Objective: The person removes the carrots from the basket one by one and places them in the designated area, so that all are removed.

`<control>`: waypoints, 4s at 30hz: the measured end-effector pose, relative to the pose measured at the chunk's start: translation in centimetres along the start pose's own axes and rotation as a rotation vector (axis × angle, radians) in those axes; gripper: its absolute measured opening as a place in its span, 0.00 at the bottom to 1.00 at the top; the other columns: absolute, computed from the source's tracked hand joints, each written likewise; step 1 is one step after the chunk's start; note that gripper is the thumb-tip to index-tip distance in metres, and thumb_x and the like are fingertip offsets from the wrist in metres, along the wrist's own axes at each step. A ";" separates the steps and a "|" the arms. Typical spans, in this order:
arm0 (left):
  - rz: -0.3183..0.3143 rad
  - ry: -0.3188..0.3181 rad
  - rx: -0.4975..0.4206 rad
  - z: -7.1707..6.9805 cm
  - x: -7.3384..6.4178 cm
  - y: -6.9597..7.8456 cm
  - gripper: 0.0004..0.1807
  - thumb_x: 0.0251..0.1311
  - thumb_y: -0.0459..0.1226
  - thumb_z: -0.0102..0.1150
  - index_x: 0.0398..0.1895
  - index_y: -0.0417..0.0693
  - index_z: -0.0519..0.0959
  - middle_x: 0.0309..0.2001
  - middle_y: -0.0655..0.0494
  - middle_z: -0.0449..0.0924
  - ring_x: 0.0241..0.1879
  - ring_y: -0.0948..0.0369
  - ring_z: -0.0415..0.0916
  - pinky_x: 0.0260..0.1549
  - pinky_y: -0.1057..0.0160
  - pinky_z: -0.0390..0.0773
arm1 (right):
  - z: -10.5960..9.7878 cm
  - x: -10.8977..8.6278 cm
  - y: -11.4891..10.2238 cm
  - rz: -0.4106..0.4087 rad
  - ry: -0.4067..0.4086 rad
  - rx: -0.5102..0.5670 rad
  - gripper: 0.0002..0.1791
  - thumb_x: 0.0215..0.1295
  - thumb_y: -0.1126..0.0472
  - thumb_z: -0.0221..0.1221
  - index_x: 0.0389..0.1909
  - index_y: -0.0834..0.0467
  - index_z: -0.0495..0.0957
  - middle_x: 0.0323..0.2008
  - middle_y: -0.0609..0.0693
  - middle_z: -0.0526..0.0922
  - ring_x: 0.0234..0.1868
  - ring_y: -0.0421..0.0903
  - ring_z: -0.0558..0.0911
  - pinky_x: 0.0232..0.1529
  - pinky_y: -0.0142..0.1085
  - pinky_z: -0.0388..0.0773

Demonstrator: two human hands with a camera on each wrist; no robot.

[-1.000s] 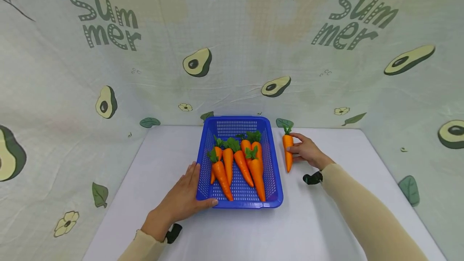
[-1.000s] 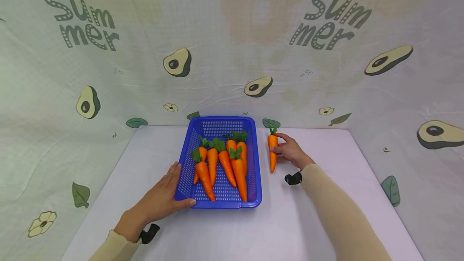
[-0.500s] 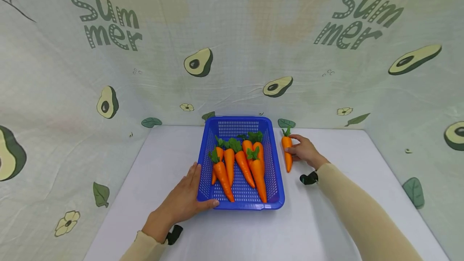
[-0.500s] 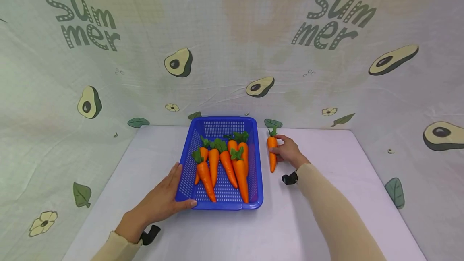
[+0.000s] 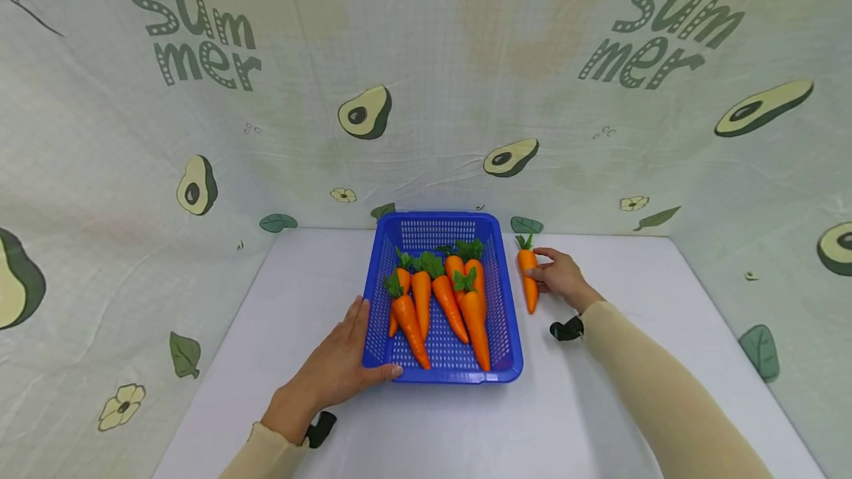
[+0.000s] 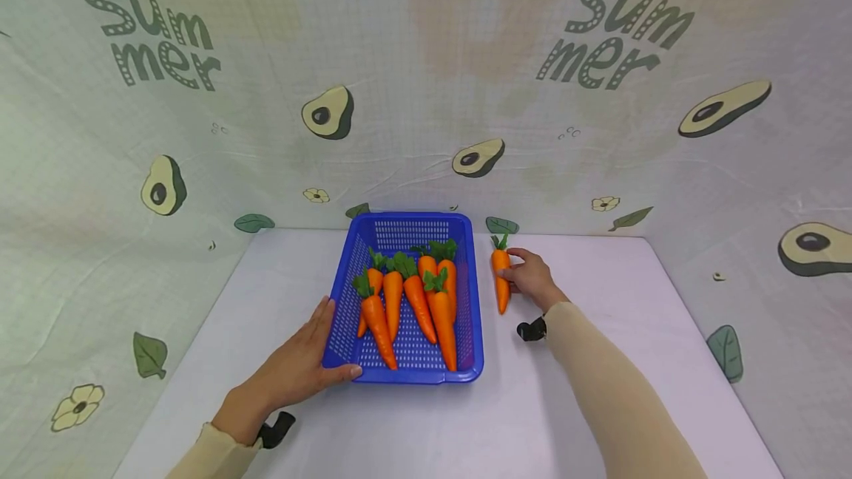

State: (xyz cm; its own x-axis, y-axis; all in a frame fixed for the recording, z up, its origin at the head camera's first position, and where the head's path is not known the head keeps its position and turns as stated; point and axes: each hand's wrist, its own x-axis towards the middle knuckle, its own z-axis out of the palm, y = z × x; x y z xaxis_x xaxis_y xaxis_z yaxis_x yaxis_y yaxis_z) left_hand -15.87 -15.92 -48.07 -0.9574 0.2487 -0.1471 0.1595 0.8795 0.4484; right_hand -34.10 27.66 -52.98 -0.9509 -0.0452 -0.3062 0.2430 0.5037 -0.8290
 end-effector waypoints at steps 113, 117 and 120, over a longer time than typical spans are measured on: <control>0.059 -0.010 0.149 -0.8 -0.4 0.2 0.70 0.60 0.77 0.54 0.85 0.34 0.43 0.86 0.36 0.39 0.85 0.42 0.41 0.80 0.39 0.55 | 19.1 -6.6 -14.2 -0.152 -0.571 -0.109 0.43 0.62 0.69 0.72 0.76 0.68 0.64 0.50 0.61 0.81 0.41 0.52 0.87 0.49 0.50 0.89; 0.056 -0.007 0.144 -0.8 -0.5 0.3 0.70 0.60 0.76 0.55 0.85 0.34 0.43 0.86 0.37 0.39 0.85 0.42 0.42 0.80 0.39 0.55 | 19.4 -6.8 -14.2 -0.186 -0.568 -0.171 0.44 0.61 0.67 0.74 0.75 0.68 0.65 0.54 0.60 0.81 0.47 0.52 0.84 0.51 0.48 0.88; 0.055 -0.010 0.144 -0.8 -0.4 0.4 0.70 0.59 0.77 0.55 0.85 0.35 0.43 0.86 0.37 0.39 0.85 0.43 0.42 0.80 0.39 0.55 | 19.2 -6.8 -14.2 -0.188 -0.567 -0.143 0.43 0.62 0.66 0.74 0.75 0.66 0.64 0.56 0.61 0.79 0.49 0.54 0.84 0.50 0.50 0.89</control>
State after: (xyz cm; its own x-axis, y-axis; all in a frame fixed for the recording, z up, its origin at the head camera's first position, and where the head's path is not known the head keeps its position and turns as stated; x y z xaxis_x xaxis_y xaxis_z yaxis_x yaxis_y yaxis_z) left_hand -15.64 -15.98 -47.18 -0.9440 0.3012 -0.1350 0.2450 0.9135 0.3247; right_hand -27.37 4.26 -48.14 -0.7155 -0.5768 -0.3941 0.0154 0.5510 -0.8343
